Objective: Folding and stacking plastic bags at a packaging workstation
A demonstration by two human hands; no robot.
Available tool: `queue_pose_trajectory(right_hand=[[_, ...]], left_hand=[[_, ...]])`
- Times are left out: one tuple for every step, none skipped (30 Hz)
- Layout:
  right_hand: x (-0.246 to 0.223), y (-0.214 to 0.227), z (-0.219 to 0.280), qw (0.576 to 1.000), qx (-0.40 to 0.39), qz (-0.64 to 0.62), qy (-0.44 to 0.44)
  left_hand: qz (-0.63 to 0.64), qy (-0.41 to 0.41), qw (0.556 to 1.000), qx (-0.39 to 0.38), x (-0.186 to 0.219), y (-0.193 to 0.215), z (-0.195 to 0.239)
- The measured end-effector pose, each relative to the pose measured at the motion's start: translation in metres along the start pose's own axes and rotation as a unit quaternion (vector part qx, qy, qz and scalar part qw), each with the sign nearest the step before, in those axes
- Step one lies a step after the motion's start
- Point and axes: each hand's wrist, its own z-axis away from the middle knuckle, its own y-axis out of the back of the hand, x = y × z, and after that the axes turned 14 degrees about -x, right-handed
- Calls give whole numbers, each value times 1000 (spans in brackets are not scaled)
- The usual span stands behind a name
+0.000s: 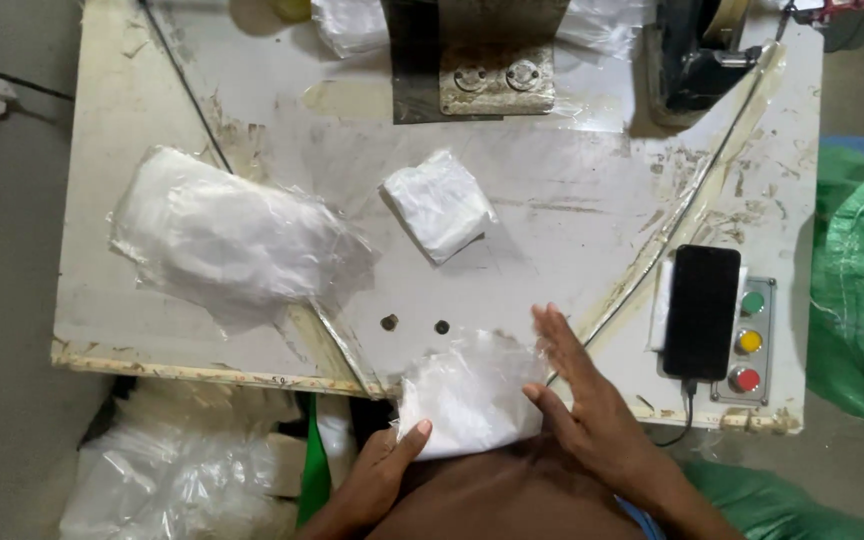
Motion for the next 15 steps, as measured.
queue_pose_trajectory(right_hand=[[-6,3,-6,1000,-3,3,6],[-12,6,-13,981,-160,107,18],[-19,7,-15,929,-309,205,23],[-13,4,-16,929,-309,204,24],[-8,0,-16,922,-374,92,-44],[-2,-5,-16,895,-431,-23,-110],[-2,0,-19,891,-440,-18,-108],[-1,3,-23,879,-455,-42,-138],[-1,4,-27,865,-470,-67,-166],[17,3,-38,860,-480,-61,-162],[34,-1,-41,873,-452,-102,-154],[51,-5,-43,883,-423,-143,-146],[50,-10,-40,878,-433,-142,-148],[49,-15,-38,895,-323,-248,-181],[49,-16,-46,898,-192,-343,-198]], left_hand=[[0,-6,1000,5,5,-3,-3],[79,-2,997,1,10,-5,-6],[157,7,988,-8,14,-9,-5],[157,7,988,-7,18,-3,-3],[176,51,982,-43,20,1,2],[196,95,973,-79,23,6,7],[203,89,972,-72,21,12,4],[24,-148,988,-35,19,18,2],[-162,-367,916,14,17,26,2],[-161,-368,915,27,14,21,-11],[-77,-293,953,26,8,11,-22],[9,-216,976,24,1,2,-32],[16,-214,976,34,0,2,-38],[81,-203,969,118,0,1,-45],[132,-202,951,192,8,13,-62]])
